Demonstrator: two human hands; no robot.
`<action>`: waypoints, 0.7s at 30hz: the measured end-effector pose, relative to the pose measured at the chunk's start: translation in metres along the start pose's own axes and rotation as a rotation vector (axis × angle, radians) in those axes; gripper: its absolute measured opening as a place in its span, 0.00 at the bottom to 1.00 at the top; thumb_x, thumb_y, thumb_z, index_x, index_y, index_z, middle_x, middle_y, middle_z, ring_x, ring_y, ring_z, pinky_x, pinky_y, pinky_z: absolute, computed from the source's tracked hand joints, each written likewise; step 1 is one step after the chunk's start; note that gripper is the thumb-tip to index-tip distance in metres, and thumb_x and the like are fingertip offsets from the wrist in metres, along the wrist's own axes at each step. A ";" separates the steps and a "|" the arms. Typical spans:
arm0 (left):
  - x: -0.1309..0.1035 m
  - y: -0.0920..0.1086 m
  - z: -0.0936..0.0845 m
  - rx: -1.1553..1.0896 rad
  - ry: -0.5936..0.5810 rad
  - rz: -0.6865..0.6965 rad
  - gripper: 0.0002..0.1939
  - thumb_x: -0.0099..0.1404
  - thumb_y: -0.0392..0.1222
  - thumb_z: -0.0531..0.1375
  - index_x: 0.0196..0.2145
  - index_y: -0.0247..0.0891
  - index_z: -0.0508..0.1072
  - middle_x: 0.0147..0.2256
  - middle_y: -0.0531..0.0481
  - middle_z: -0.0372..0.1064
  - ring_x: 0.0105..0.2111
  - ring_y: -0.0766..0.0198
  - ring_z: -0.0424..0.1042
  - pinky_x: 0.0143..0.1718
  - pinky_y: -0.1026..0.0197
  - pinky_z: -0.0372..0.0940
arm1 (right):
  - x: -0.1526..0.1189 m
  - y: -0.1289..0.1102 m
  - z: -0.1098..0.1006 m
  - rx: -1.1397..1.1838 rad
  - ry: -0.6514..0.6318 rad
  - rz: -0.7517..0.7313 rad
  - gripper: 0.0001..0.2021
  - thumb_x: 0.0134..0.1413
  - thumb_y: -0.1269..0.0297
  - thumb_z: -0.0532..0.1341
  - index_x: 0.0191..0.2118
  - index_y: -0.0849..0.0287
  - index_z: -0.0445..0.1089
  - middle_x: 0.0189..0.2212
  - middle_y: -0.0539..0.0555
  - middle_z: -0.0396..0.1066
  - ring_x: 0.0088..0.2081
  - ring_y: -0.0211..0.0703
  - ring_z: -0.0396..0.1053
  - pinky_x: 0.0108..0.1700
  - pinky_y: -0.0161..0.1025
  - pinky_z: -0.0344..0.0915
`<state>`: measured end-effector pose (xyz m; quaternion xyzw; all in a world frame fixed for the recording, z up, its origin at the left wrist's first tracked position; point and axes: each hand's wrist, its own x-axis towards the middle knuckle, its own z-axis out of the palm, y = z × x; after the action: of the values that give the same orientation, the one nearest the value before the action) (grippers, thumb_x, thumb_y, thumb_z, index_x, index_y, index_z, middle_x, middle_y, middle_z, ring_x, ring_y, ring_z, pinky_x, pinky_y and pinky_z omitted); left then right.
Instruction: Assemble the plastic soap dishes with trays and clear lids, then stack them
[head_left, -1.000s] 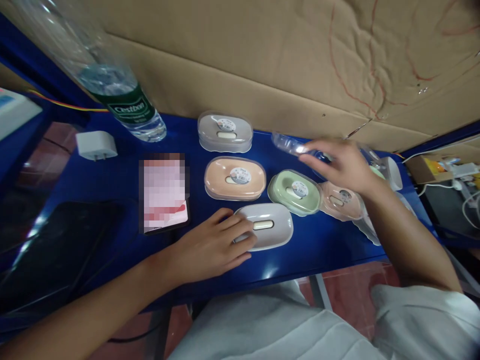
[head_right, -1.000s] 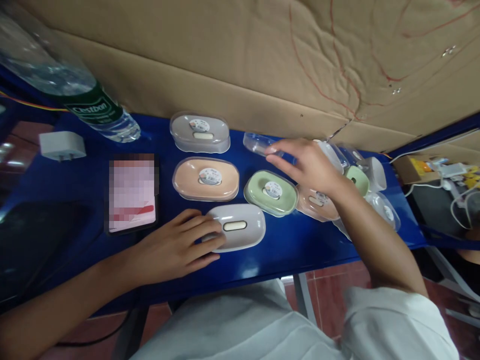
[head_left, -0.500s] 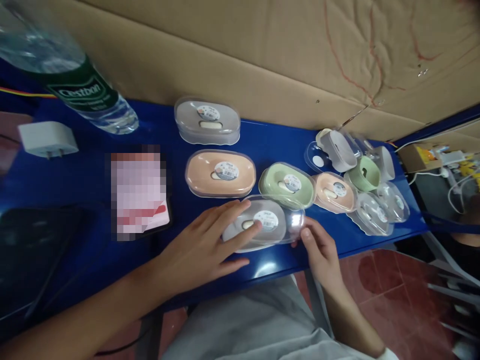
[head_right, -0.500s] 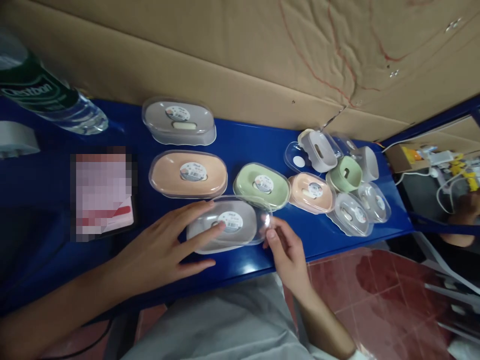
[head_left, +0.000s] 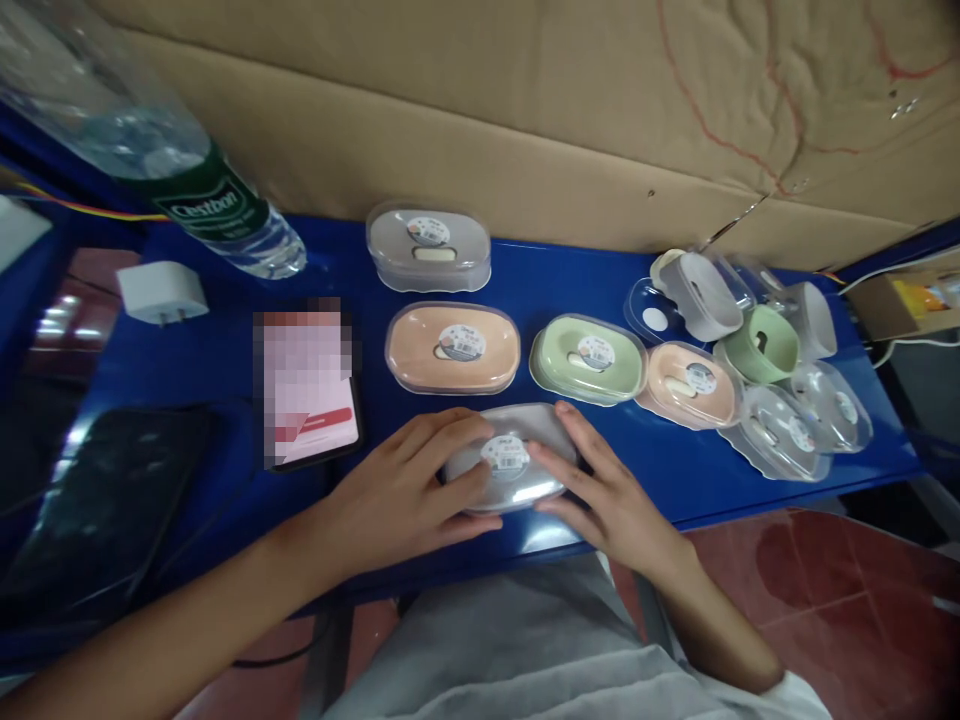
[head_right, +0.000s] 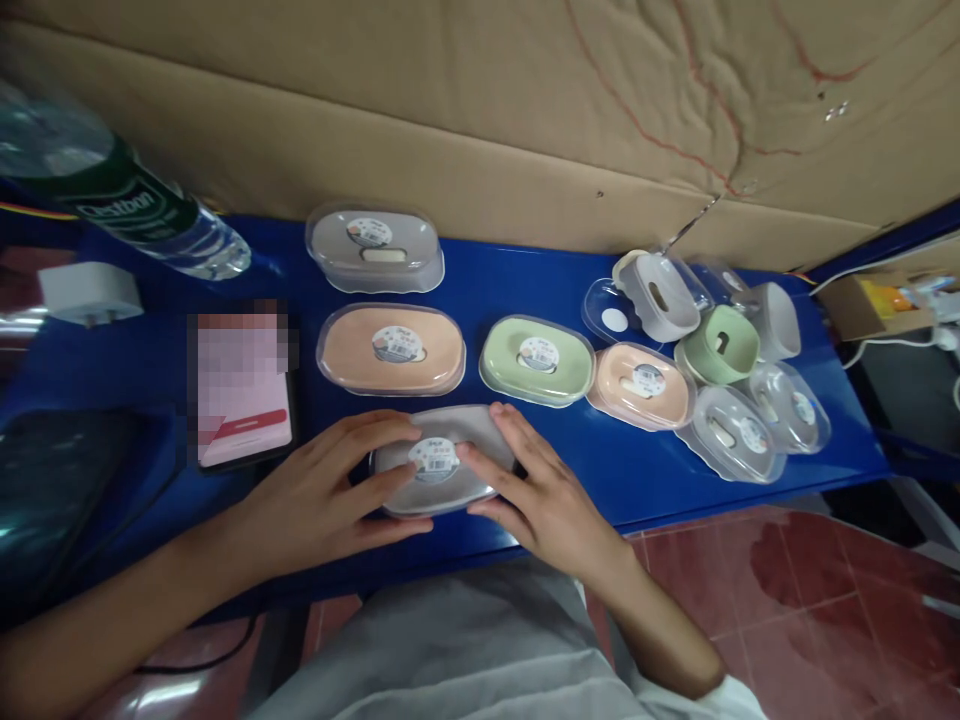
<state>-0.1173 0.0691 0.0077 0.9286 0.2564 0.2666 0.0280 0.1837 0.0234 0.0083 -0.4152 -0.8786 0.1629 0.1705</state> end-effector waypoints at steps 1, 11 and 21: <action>0.000 -0.001 -0.001 0.020 -0.014 0.008 0.17 0.76 0.53 0.68 0.48 0.37 0.74 0.54 0.36 0.76 0.57 0.46 0.77 0.57 0.46 0.78 | 0.002 0.000 0.001 -0.014 -0.003 -0.013 0.48 0.74 0.60 0.66 0.84 0.35 0.34 0.83 0.53 0.33 0.81 0.63 0.48 0.75 0.66 0.68; 0.009 0.002 -0.007 0.185 -0.104 0.061 0.14 0.73 0.51 0.71 0.45 0.39 0.78 0.52 0.37 0.78 0.57 0.46 0.77 0.56 0.49 0.77 | 0.018 0.017 -0.005 -0.105 -0.010 -0.108 0.36 0.76 0.57 0.64 0.82 0.41 0.53 0.80 0.57 0.50 0.81 0.56 0.51 0.80 0.62 0.60; 0.019 -0.023 -0.048 0.351 -0.241 -0.209 0.18 0.77 0.38 0.59 0.61 0.45 0.77 0.64 0.36 0.73 0.64 0.38 0.74 0.66 0.33 0.67 | 0.030 0.037 -0.047 -0.302 0.064 -0.076 0.26 0.79 0.63 0.58 0.76 0.57 0.65 0.74 0.63 0.65 0.75 0.59 0.65 0.78 0.63 0.60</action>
<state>-0.1386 0.0944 0.0538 0.9128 0.3884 0.1008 -0.0761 0.2113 0.0755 0.0390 -0.4075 -0.9024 0.0092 0.1401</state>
